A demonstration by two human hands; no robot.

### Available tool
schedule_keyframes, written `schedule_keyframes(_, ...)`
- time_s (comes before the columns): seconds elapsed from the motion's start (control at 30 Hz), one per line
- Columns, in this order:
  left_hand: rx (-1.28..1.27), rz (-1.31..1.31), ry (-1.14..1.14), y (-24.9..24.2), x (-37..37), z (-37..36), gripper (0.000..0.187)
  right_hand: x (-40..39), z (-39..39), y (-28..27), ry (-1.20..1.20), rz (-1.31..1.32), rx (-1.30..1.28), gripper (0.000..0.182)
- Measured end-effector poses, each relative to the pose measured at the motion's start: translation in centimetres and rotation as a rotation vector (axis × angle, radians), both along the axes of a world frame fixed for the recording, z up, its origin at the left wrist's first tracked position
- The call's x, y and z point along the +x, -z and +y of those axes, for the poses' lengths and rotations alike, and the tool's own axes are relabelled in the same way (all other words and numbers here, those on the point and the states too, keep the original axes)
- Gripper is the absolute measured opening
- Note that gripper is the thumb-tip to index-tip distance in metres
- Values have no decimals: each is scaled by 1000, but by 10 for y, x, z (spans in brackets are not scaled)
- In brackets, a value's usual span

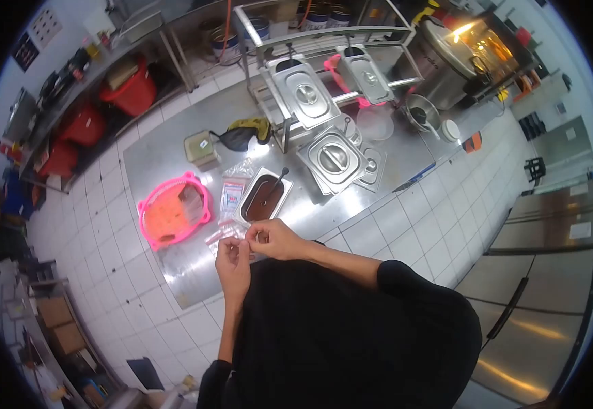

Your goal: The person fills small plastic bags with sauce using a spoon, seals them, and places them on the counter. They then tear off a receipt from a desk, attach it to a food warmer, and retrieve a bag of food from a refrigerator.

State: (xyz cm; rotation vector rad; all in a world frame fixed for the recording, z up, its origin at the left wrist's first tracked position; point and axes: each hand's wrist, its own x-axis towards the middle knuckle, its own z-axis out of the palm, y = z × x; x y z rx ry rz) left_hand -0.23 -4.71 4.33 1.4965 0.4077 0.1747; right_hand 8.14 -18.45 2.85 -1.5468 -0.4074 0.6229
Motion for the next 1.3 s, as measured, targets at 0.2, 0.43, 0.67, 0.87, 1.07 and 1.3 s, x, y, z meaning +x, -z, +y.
schedule_keyframes(0.2,-214,79,80,6,5,20,9,-1,-7,-1,-45,-355,-21,14)
schedule_keyframes(0.43,-286,34,174,12,9,34,12,3,-21,-23,-60,-455,-54,19)
schedule_keyframes(0.67,-261,47,236,12,22,29,16,5,-25,-27,-87,-554,-107,27)
schedule_keyframes(0.87,-268,52,222,17,20,19,14,6,-18,-17,-108,-505,-259,28)
schedule_keyframes(1.07,-213,49,179,30,14,21,11,4,-19,-24,-185,-519,-334,29)
schedule_keyframes(1.3,-110,26,134,29,7,25,10,9,-19,-29,-294,-510,-335,26)
